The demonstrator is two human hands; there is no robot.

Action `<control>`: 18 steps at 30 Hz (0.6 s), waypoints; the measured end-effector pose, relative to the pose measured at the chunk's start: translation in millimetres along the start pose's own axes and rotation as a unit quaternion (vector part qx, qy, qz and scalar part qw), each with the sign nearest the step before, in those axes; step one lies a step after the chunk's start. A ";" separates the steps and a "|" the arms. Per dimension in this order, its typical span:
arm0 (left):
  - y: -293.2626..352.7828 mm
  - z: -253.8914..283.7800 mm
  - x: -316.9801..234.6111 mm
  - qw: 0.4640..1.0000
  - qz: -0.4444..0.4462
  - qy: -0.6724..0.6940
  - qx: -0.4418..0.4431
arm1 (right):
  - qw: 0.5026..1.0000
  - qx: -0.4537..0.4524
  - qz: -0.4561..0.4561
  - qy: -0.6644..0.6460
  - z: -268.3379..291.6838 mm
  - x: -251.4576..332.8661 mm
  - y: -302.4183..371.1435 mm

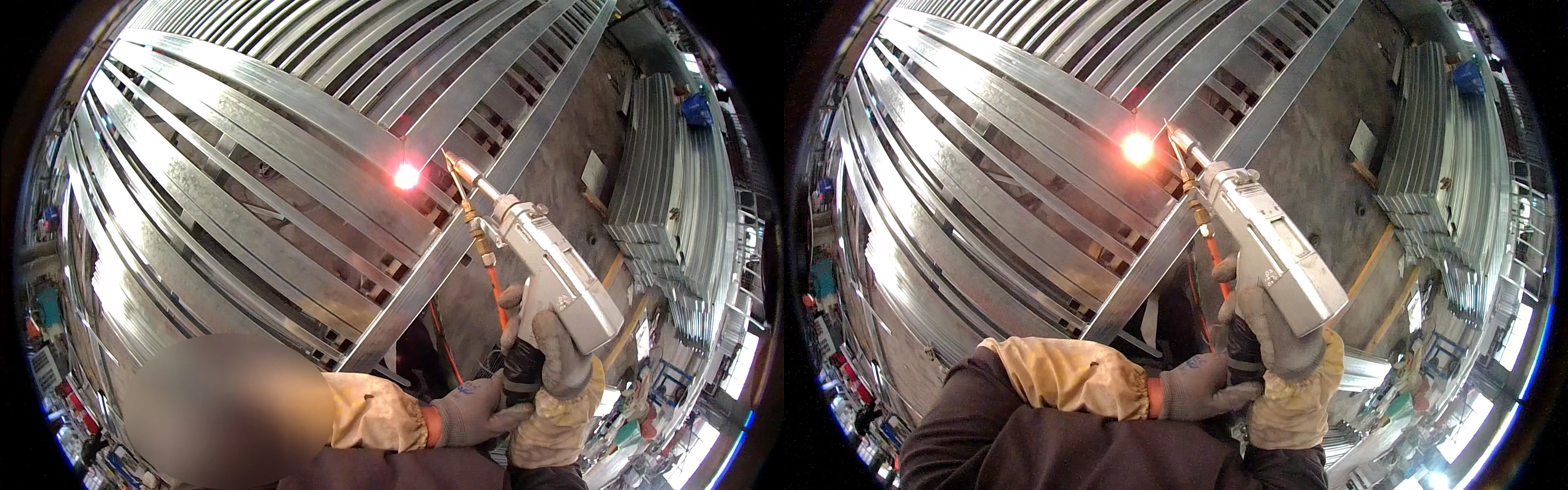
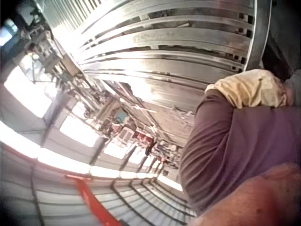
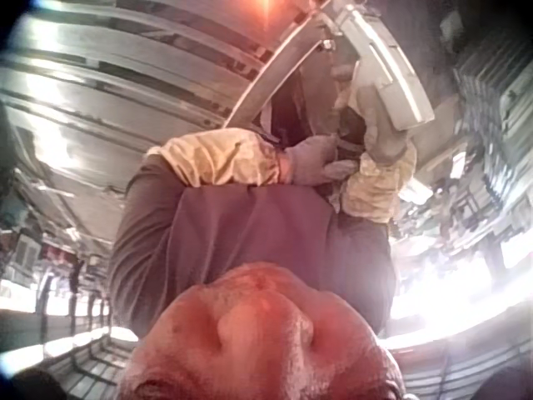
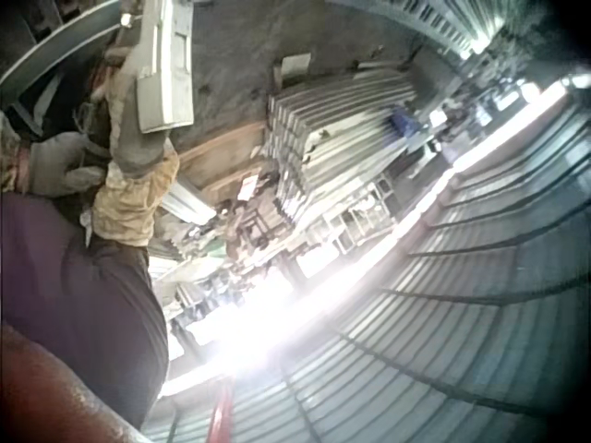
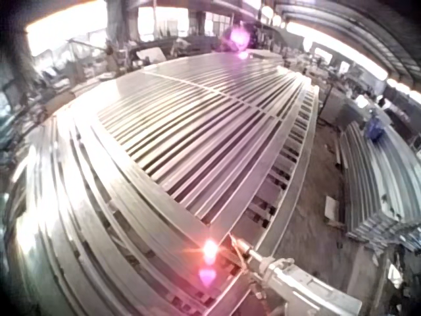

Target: The person welds a large metal frame structure using a handheld welding tool. They move the tool along the seams of the metal slats, creating bright sparks and fusing the joints. The person repositions the frame and continues welding different sections.

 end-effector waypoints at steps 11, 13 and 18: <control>-51.0 -37.7 -7.4 0.994 0.058 -0.027 -0.093 | 0.995 0.097 0.012 0.027 60.7 19.6 -16.6; -67.6 -51.2 -9.0 0.991 0.079 -0.004 -0.109 | 0.992 0.128 0.013 0.017 83.4 17.1 -22.0; -113.7 -115.0 -31.3 0.982 0.015 -0.011 -0.186 | 0.982 0.176 0.039 0.053 152.6 49.2 -15.2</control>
Point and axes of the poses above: each hand's wrist, its own y-axis away from the middle knuckle, its own z-axis out of the back of the hand, x = y × z, the point moved 2 cm from there along -y, towards the middle knuckle, and after that the axes turned 5 degrees about z, right-handed, at the moved point
